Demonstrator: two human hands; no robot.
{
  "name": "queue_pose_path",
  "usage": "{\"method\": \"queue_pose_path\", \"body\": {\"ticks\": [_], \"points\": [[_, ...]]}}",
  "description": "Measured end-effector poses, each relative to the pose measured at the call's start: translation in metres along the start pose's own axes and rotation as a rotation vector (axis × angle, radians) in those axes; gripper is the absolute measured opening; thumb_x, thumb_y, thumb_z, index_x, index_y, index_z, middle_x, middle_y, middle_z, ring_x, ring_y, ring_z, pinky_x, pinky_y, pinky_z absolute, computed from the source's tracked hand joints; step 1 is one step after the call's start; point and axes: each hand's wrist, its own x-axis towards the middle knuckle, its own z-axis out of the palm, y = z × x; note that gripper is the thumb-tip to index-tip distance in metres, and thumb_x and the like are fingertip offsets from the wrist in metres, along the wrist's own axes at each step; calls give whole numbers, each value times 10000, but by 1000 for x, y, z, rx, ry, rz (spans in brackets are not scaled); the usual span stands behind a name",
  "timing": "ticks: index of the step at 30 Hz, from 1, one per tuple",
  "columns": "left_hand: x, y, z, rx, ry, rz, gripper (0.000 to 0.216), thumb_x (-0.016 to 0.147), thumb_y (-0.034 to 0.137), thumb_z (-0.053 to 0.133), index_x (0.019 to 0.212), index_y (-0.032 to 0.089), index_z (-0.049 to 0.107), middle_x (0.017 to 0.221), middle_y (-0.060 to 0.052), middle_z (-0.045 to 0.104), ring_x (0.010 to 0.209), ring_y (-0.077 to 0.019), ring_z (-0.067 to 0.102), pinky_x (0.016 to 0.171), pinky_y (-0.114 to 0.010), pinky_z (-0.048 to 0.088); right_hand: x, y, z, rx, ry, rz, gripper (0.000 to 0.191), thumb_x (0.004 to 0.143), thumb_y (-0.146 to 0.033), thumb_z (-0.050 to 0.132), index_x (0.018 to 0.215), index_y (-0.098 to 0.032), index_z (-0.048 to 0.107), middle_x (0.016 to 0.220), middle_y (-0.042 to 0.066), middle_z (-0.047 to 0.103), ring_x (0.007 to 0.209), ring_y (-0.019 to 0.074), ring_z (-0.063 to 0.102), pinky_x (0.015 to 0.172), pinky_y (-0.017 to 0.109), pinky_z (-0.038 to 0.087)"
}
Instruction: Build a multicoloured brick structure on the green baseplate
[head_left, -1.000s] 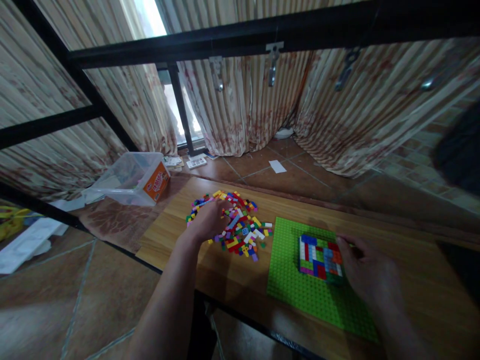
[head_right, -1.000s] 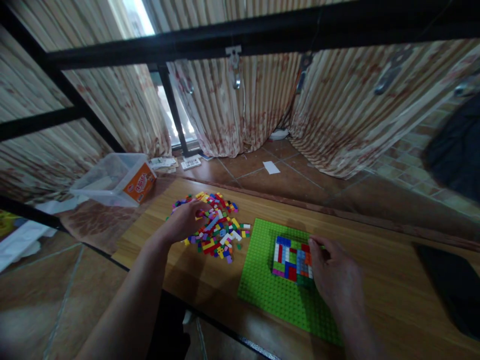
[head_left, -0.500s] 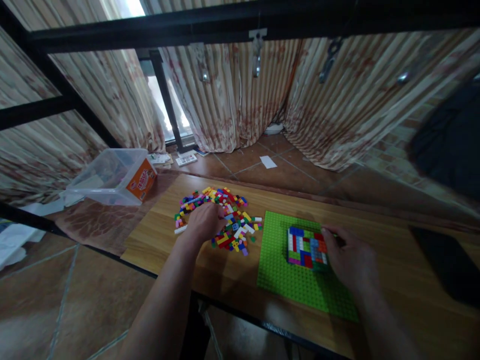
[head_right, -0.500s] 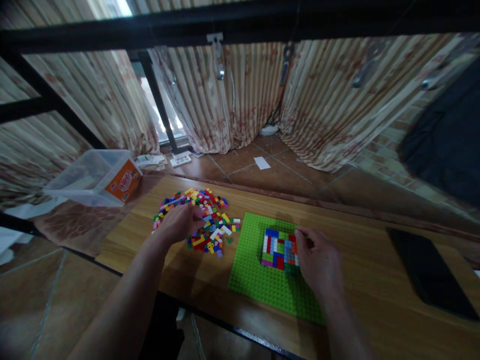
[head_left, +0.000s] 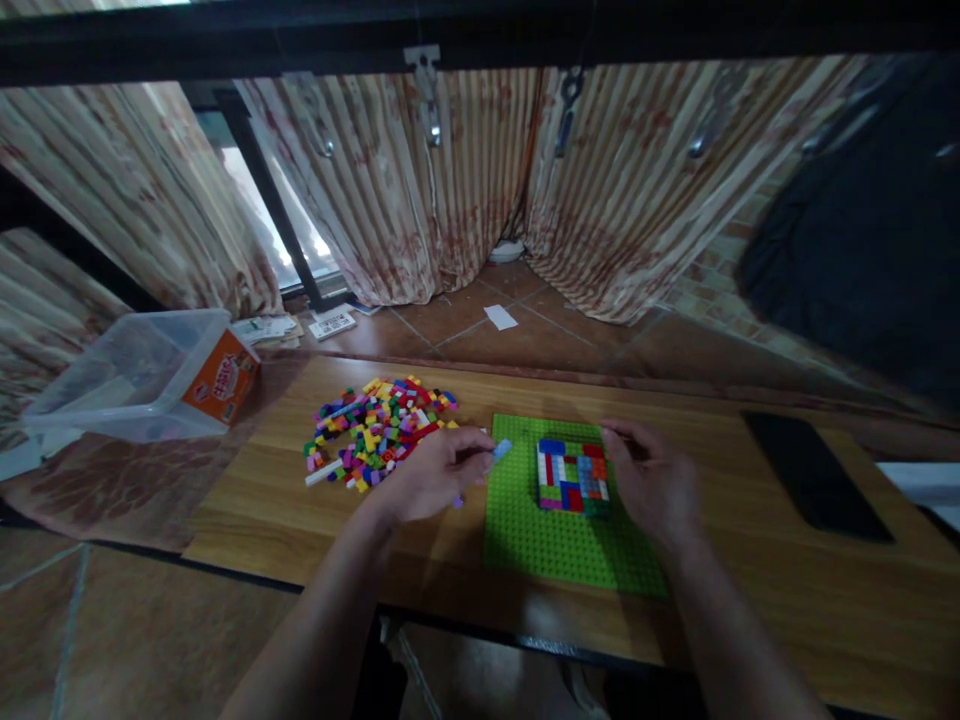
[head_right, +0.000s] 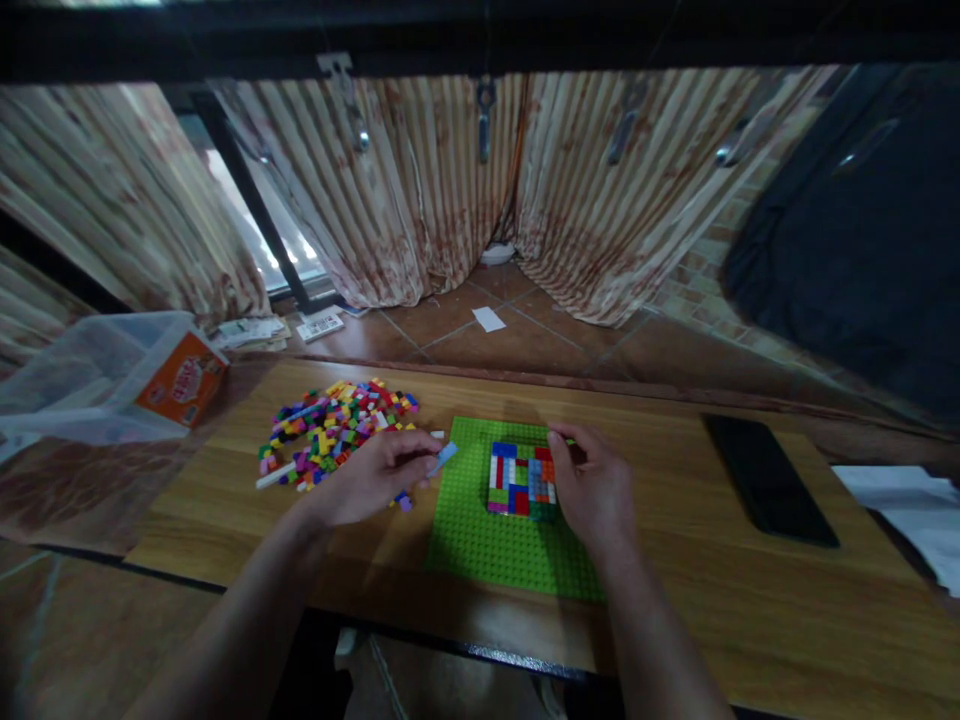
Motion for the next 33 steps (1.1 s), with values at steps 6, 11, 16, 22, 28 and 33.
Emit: {"method": "queue_pose_path", "body": {"ticks": [6,11,16,22,28,33], "points": [[13,-3,33,-32,-30,19,169,876,224,518,906,171,676,768,-6,637,712,-130,586,654,-238,468,-4,-4,3,164,-58,-58,271,840,-427,558,918,-223,719,928,46,715,781,183,650,712,322,510],[21,-4,45,127,42,72,213,893,206,480,928,174,688,750,-3,652,666,-127,570,626,-237,447,-6,-8,1,150,-124,-116,243,856,-403,552,937,-235,709,885,36,696,747,168,624,707,325,512],[27,0,53,275,136,126,207,890,173,496,938,191,697,838,-23,704,750,-152,621,720,-266,471,-5,-6,-2,106,-121,-119,245,872,-390,526,914,-220,698,878,45,690,770,178,627,723,333,511],[34,-2,62,331,149,131,185,903,190,515,907,195,700,852,-33,705,791,-162,637,744,-263,475,-5,-5,-2,85,-177,-108,253,874,-384,519,934,-213,696,955,66,682,868,200,634,796,364,508],[41,-7,70,298,228,132,135,879,181,561,823,193,683,798,-25,666,764,-152,611,722,-258,470,-6,-2,1,63,-221,-123,219,841,-391,579,948,-253,712,1055,68,649,1002,232,603,849,411,503],[45,-9,79,257,368,93,53,826,197,637,775,187,633,795,-19,627,740,-146,584,707,-265,463,-5,4,5,58,-224,-129,181,798,-388,638,904,-273,730,1111,61,626,1065,246,582,939,452,467]]}}
